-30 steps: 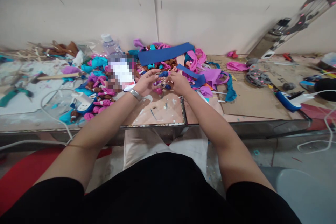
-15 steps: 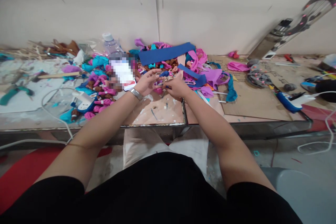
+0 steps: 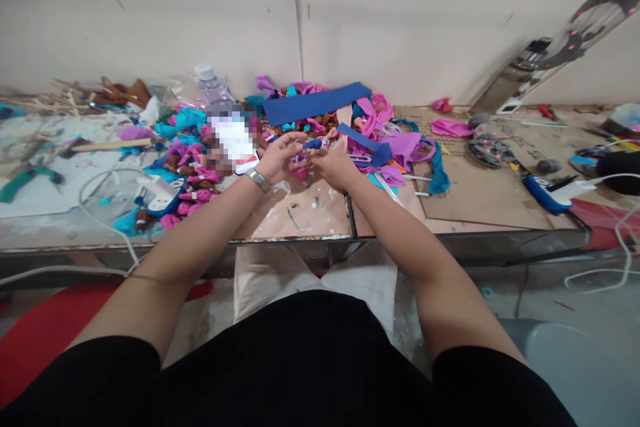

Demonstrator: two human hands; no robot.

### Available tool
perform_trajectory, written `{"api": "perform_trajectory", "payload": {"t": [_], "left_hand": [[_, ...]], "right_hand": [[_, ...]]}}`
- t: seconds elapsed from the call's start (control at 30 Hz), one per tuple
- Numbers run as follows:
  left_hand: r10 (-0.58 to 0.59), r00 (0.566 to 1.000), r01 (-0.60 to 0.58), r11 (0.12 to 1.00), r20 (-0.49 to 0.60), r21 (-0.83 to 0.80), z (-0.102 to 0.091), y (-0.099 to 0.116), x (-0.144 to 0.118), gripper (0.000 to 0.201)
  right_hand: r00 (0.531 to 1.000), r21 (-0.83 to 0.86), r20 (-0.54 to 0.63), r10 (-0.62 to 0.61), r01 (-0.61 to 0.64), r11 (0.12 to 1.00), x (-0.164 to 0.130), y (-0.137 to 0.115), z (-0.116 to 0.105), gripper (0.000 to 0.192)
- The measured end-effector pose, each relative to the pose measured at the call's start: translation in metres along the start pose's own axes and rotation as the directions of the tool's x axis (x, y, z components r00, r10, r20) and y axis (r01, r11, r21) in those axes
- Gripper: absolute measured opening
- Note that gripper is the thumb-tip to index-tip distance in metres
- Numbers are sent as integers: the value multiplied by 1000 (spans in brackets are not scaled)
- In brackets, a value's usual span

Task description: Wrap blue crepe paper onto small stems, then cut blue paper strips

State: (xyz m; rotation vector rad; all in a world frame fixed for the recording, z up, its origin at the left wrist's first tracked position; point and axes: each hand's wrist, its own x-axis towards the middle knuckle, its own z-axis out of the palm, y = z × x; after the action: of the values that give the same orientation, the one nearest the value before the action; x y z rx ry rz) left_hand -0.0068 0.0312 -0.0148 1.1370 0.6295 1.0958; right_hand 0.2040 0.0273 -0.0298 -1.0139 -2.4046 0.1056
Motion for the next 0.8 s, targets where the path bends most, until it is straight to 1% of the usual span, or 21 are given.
{"api": "perform_trajectory", "payload": {"t": [0.07,0.13,0.23,0.33,0.43,0.53,0.6,0.7,0.8], "left_hand": [[89,995,-87,996,-45,27,0,0,2,55],[179,979,-174,983,-94,65,-2,0,6,55],[278,950,-265,958,-142,107,-8,-1,12,54],[351,920,-330,934,-177,134,-15,-3,17,51],[358,915,-332,930,-188,157,-18,-6,19,49],[343,921,-315,934,-182,170,-19,-8,19,48],[358,916,-327,928,-184,177,-19,-9,20,46],[384,902,-348,917,-197,193,-19,-10,21,43],[373,901,-326,919,-223,222,-19,-9,20,42]], "right_hand": [[1000,-89,12,-3,4,996,0,0,-2,17],[1000,-114,-20,9,-11,993,0,2,-5,21],[992,-64,-118,34,-42,997,1,7,-8,22],[977,10,-206,52,-51,999,2,11,-10,20],[968,52,-245,60,-48,997,2,9,-14,22],[962,91,-256,99,-78,993,1,3,-18,31],[958,115,-262,119,-91,989,1,-1,-20,36],[961,118,-253,107,-79,990,2,-3,-20,34],[969,113,-230,88,-63,992,2,-3,-21,30]]}}
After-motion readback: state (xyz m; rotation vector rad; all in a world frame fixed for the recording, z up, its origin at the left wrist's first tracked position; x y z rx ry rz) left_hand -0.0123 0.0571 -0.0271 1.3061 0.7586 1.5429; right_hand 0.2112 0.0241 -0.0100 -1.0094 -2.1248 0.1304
